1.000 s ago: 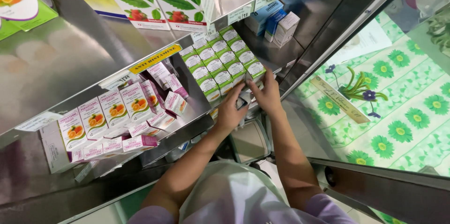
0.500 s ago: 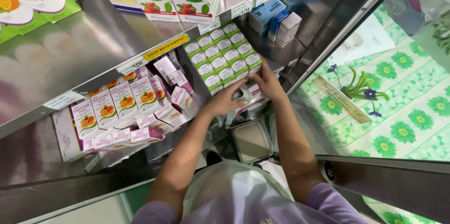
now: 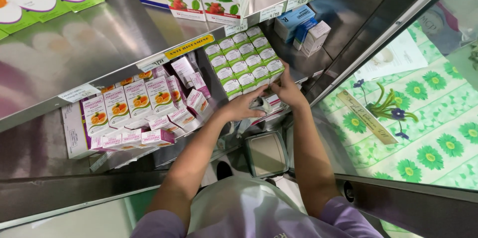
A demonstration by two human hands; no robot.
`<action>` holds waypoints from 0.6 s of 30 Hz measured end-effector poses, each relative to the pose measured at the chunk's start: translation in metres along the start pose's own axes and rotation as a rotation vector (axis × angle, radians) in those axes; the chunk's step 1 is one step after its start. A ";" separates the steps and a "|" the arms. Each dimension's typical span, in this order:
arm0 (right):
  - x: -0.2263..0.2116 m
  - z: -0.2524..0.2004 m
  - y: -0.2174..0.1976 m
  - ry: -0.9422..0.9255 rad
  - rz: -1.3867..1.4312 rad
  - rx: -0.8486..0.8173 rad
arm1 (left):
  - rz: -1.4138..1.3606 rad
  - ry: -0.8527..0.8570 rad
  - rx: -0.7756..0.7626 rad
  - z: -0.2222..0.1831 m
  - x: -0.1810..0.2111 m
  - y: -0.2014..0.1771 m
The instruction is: The person wipes small green and white boxes with a cloth inside a glass display cabinet. They handle the boxes one by one, turning them over to clean different sides before placing them back on the shelf.
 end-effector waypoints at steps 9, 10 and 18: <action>0.002 0.003 -0.001 0.025 0.010 0.017 | 0.008 -0.029 -0.036 0.006 -0.007 -0.003; 0.006 0.003 -0.001 0.026 0.011 0.015 | 0.007 -0.031 -0.035 0.004 -0.003 -0.004; 0.008 0.003 -0.002 -0.018 0.031 0.029 | 0.045 -0.024 -0.114 0.002 0.000 -0.006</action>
Point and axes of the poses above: each hand's wrist, its own z-axis towards the middle knuckle, its own y-axis out of the palm, x = y × z, the point moved 9 cm from there along z, towards the middle knuckle, and after that the axes turned 8 degrees about -y, right-handed, at the moved point
